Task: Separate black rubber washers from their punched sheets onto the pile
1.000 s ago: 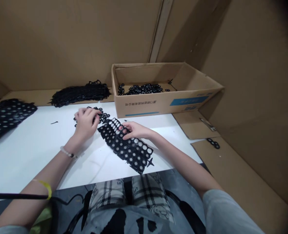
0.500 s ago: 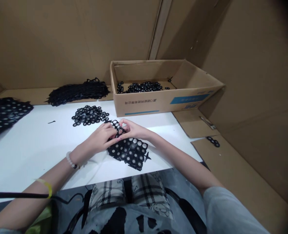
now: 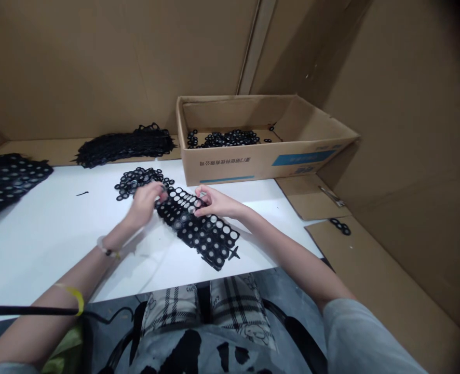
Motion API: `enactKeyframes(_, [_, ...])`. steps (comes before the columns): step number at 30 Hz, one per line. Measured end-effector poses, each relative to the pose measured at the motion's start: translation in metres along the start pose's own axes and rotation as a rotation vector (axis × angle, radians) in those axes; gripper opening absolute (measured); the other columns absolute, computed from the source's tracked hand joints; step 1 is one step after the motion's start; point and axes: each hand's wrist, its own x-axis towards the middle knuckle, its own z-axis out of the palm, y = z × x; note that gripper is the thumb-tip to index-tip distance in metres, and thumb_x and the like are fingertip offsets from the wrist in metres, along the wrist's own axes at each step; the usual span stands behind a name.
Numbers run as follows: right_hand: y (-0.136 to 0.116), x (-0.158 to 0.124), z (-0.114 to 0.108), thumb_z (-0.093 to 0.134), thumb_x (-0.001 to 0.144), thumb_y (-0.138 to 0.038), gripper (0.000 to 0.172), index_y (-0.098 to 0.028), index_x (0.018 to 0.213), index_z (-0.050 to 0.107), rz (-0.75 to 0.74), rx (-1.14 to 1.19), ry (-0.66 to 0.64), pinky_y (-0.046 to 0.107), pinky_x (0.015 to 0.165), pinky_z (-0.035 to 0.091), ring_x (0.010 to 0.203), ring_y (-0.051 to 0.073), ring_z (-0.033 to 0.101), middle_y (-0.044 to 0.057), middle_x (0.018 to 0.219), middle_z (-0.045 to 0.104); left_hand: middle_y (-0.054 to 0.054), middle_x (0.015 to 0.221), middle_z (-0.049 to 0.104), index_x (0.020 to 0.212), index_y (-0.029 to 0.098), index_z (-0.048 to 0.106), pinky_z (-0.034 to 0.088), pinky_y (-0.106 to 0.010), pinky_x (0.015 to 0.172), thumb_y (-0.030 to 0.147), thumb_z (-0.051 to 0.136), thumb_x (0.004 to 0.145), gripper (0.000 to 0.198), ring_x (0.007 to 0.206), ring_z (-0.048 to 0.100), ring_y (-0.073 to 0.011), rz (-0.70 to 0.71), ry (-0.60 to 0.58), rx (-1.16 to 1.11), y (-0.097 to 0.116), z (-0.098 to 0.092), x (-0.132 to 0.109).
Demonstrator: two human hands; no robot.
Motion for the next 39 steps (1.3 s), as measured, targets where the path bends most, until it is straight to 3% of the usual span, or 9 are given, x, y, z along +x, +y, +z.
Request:
enactKeyframes(4, [0.000,-0.001,0.002,0.076,0.061,-0.023,0.047,-0.022,0.092,0.039,0.030,-0.082,0.076,0.025,0.067,0.041,0.063,0.011,0.055,-0.008,0.070,0.054,-0.006,0.079,0.063,0.071,0.016,0.057,0.042,-0.037,0.083,0.023,0.031,0.093,0.035,0.084,0.055,-0.0210,-0.066,0.466,0.238,-0.020,-0.034,0.016])
enactKeyframes(6, [-0.003,-0.003,0.002,0.074,0.064,-0.025,0.045,-0.022,0.095,0.041,0.028,-0.133,0.072,0.027,0.068,0.042,0.064,0.012,0.055,-0.007,0.070,0.055,-0.009,0.102,0.067,0.095,0.017,0.067,0.035,-0.047,0.092,0.026,0.035,0.094,0.033,0.104,0.049,-0.0293,-0.092,0.488,0.510,-0.028,-0.037,0.016])
enactKeyframes(10, [-0.008,-0.009,-0.006,0.073,0.063,-0.019,0.054,-0.023,0.107,0.041,0.028,-0.284,-0.046,0.027,0.068,0.044,0.070,0.014,0.058,-0.006,0.074,0.056,-0.013,0.139,0.048,0.121,0.024,0.062,0.028,-0.058,0.091,0.031,0.041,0.093,0.036,0.119,0.034,-0.0416,-0.156,0.299,0.801,-0.039,-0.021,0.008])
enactKeyframes(14, [-0.012,-0.013,-0.013,0.070,0.065,-0.013,0.054,-0.023,0.109,0.041,0.039,-0.408,-0.098,0.024,0.064,0.042,0.071,0.014,0.057,-0.008,0.068,0.052,-0.015,0.142,0.043,0.132,0.022,0.053,0.027,-0.056,0.091,0.031,0.042,0.092,0.042,0.120,0.034,-0.0419,-0.107,0.234,0.805,-0.033,-0.010,0.005])
enactKeyframes(18, [-0.014,-0.011,-0.008,0.071,0.068,-0.019,0.049,-0.023,0.106,0.039,0.022,-0.252,-0.108,0.020,0.059,0.040,0.063,0.011,0.054,-0.008,0.068,0.052,-0.008,0.108,0.065,0.104,0.022,0.063,0.029,-0.047,0.092,0.036,0.042,0.094,0.027,0.105,0.047,-0.0295,0.148,0.050,0.583,-0.008,-0.008,0.003])
enactKeyframes(23, [-0.012,-0.007,0.005,0.074,0.070,-0.030,0.055,-0.025,0.104,0.031,-0.060,-0.034,-0.092,0.016,0.051,0.033,0.055,0.007,0.049,-0.008,0.070,0.055,-0.002,0.077,0.062,0.073,0.018,0.055,0.031,-0.038,0.084,0.047,0.050,0.090,0.033,0.084,0.050,-0.0206,0.301,-0.363,0.364,0.017,0.013,-0.011])
enactKeyframes(28, [-0.006,-0.005,0.009,0.074,0.072,-0.032,0.056,-0.023,0.106,0.031,-0.127,-0.003,-0.151,0.019,0.059,0.040,0.064,0.009,0.055,-0.007,0.073,0.054,0.000,0.070,0.052,0.066,0.018,0.046,0.035,-0.032,0.073,0.052,0.048,0.090,0.041,0.074,0.048,-0.0176,0.176,-0.420,0.245,0.018,0.027,-0.017])
enactKeyframes(33, [0.000,-0.003,0.008,0.072,0.075,-0.033,0.050,-0.023,0.105,0.034,-0.138,-0.046,-0.128,0.018,0.053,0.033,0.056,0.007,0.045,-0.008,0.068,0.049,-0.002,0.078,0.053,0.074,0.019,0.054,0.038,-0.031,0.074,0.047,0.039,0.096,0.039,0.081,0.049,-0.0190,0.165,-0.490,0.155,0.015,0.027,-0.015])
enactKeyframes(39, [0.000,0.000,0.003,0.073,0.071,-0.027,0.049,-0.023,0.100,0.033,-0.083,0.014,-0.032,0.016,0.052,0.035,0.058,0.007,0.047,-0.007,0.072,0.051,-0.002,0.074,0.054,0.068,0.019,0.053,0.039,-0.031,0.071,0.037,0.040,0.093,0.034,0.076,0.050,-0.0187,0.078,-0.252,0.064,0.006,0.020,-0.008])
